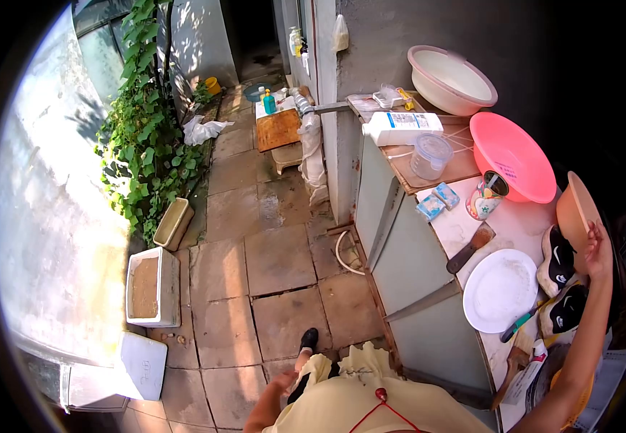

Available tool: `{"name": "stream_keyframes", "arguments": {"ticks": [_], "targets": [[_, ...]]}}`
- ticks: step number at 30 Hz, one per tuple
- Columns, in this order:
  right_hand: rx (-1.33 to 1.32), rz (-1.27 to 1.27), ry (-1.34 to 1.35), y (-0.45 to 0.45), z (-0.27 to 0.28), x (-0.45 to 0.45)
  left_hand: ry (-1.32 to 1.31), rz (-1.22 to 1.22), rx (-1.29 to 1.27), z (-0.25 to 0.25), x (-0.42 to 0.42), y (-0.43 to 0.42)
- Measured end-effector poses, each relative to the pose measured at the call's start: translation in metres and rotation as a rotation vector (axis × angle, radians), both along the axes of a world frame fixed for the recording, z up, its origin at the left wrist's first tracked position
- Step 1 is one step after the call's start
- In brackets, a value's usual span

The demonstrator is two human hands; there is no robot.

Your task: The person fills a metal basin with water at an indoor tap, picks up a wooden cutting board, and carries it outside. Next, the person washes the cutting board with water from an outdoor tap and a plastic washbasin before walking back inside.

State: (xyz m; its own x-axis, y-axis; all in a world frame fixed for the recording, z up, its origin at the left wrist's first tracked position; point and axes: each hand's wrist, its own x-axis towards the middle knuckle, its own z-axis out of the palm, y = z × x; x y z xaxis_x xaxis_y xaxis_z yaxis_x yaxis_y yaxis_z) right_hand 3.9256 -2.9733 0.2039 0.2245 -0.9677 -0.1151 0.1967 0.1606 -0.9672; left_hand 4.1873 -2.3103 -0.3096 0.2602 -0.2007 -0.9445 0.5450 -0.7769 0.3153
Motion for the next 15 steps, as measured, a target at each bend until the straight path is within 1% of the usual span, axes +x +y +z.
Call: {"name": "stream_keyframes", "arguments": {"ticks": [1,2,4,5,6,7,9,10,11,12,14,15], "targets": [[-0.041,0.048,-0.036,0.007,0.004,0.009,0.032,-0.089,0.01,-0.003,-0.008,0.008],[-0.081,0.08,-0.029,0.022,0.01,0.024,0.035,-0.076,0.018,-0.001,-0.017,0.012],[-0.123,0.116,-0.022,0.068,0.025,0.058,0.165,-0.093,-0.089,0.005,-0.03,0.013],[-0.177,0.164,0.053,0.096,0.033,0.076,0.166,-0.084,-0.094,0.001,-0.033,0.018],[-0.235,0.215,0.13,0.12,0.039,0.093,0.186,-0.025,-0.097,-0.011,-0.036,0.025],[-0.336,0.333,0.191,0.138,0.042,0.106,0.206,0.039,-0.102,-0.025,-0.039,0.034],[-0.472,0.48,0.306,0.177,0.051,0.132,0.244,0.171,-0.114,-0.051,-0.047,0.052],[-0.498,0.591,0.327,0.196,0.053,0.143,0.263,0.237,-0.119,-0.053,-0.049,0.06],[-0.507,0.609,0.324,0.216,0.054,0.155,0.262,0.256,-0.127,-0.052,-0.05,0.069],[-0.53,0.755,0.336,0.238,0.053,0.168,0.235,0.235,-0.137,-0.037,-0.047,0.079],[-0.543,1.01,0.349,0.278,0.044,0.195,0.2,0.24,-0.149,0.014,-0.035,0.095],[-0.534,1.122,0.352,0.299,0.036,0.21,0.144,0.17,-0.066,0.057,-0.028,0.096]]}}
